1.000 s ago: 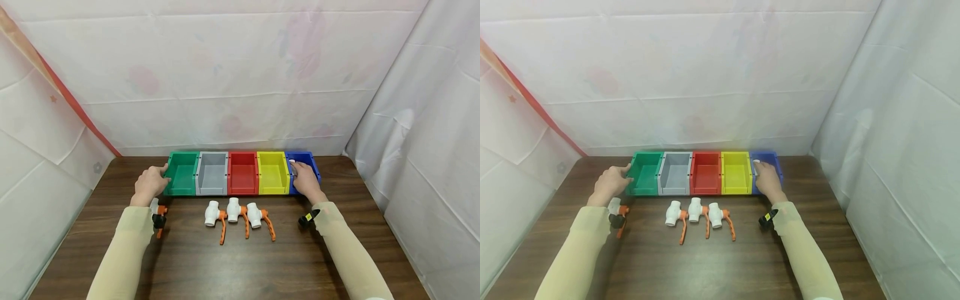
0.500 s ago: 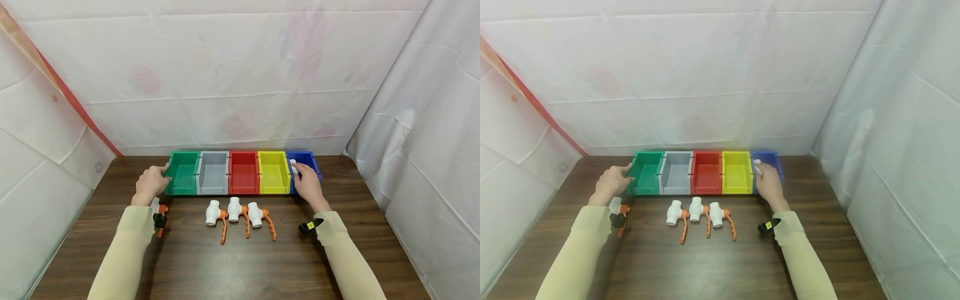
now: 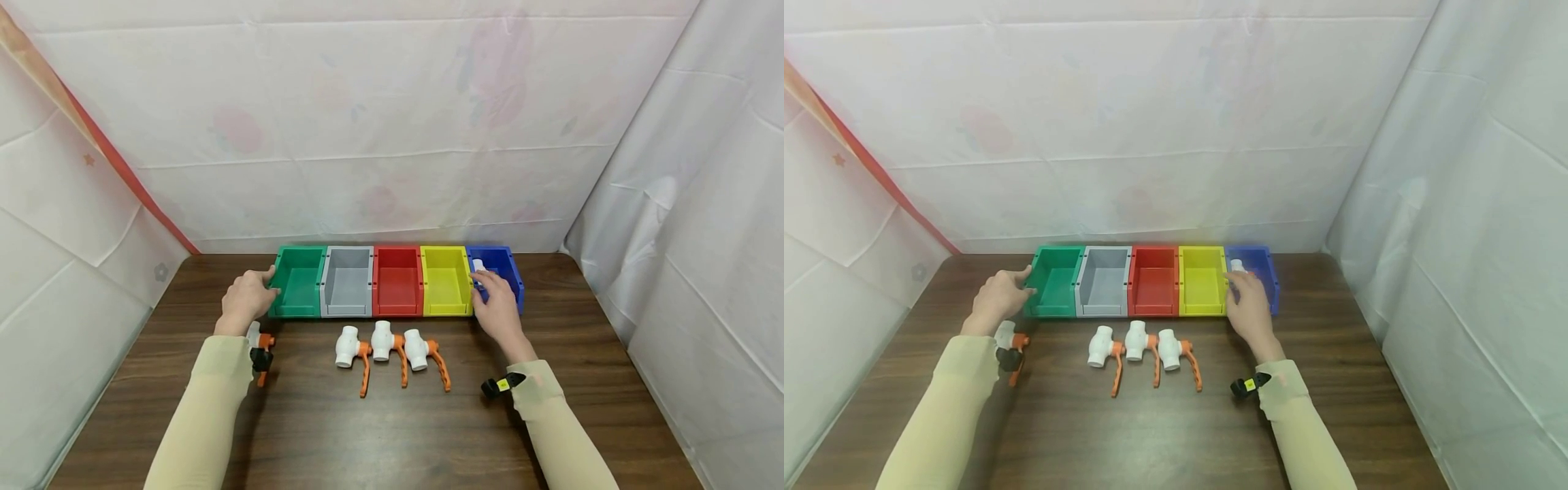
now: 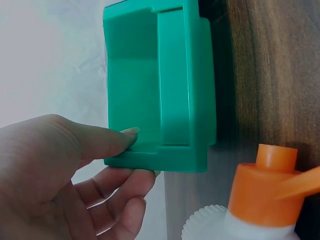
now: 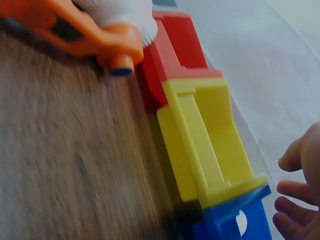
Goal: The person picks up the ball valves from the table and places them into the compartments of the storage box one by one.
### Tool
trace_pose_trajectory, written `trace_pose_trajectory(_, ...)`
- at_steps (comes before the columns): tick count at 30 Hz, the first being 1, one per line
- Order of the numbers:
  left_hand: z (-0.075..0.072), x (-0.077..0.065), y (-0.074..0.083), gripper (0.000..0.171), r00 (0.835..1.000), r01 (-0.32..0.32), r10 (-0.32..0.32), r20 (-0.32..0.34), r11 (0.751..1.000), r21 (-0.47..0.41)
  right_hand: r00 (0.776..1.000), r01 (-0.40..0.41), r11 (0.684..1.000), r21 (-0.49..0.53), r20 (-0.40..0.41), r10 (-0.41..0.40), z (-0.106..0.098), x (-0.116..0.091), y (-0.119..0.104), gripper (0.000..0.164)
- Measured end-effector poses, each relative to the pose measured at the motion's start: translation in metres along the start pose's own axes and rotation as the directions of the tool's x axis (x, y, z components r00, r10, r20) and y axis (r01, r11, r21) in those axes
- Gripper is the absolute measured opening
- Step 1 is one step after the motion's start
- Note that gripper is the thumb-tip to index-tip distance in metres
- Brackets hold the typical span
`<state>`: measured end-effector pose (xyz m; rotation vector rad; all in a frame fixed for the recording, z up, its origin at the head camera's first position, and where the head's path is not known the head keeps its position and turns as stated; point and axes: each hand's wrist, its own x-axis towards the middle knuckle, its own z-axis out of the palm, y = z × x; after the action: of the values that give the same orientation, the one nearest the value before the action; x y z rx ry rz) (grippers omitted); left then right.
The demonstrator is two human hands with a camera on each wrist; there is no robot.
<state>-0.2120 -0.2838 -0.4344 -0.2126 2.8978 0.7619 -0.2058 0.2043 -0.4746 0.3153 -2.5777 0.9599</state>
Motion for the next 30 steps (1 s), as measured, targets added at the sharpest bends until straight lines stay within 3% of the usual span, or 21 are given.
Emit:
trace_pose_trajectory(5, 0.001, 0.001, -0.001, 0.062, 1.0, 0.002, -0.002, -0.002, 1.0, -0.002, 0.998, 0.056, 0.998, 0.029, 0.01, -0.056, 0.004, -0.008, -0.012, 0.028)
trace_pose_trajectory(17, 0.002, 0.001, -0.002, 0.062, 1.0, 0.014, -0.014, -0.005, 1.0, -0.015, 0.981, 0.098, 0.994, 0.041, 0.167, -0.104, 0.022, -0.026, -0.029, 0.03)
trace_pose_trajectory(22, 0.002, 0.0, -0.002, 0.062, 1.0, 0.022, -0.022, -0.005, 1.0, -0.019, 0.955, 0.124, 0.992, 0.037, 0.268, -0.13, 0.03, -0.034, -0.033, 0.03)
trace_pose_trajectory(30, 0.002, 0.0, -0.002, 0.062, 1.0, 0.012, -0.013, -0.012, 1.0, -0.021, 0.896, 0.152, 0.984, 0.088, 0.408, -0.175, 0.031, -0.041, -0.047, 0.034)
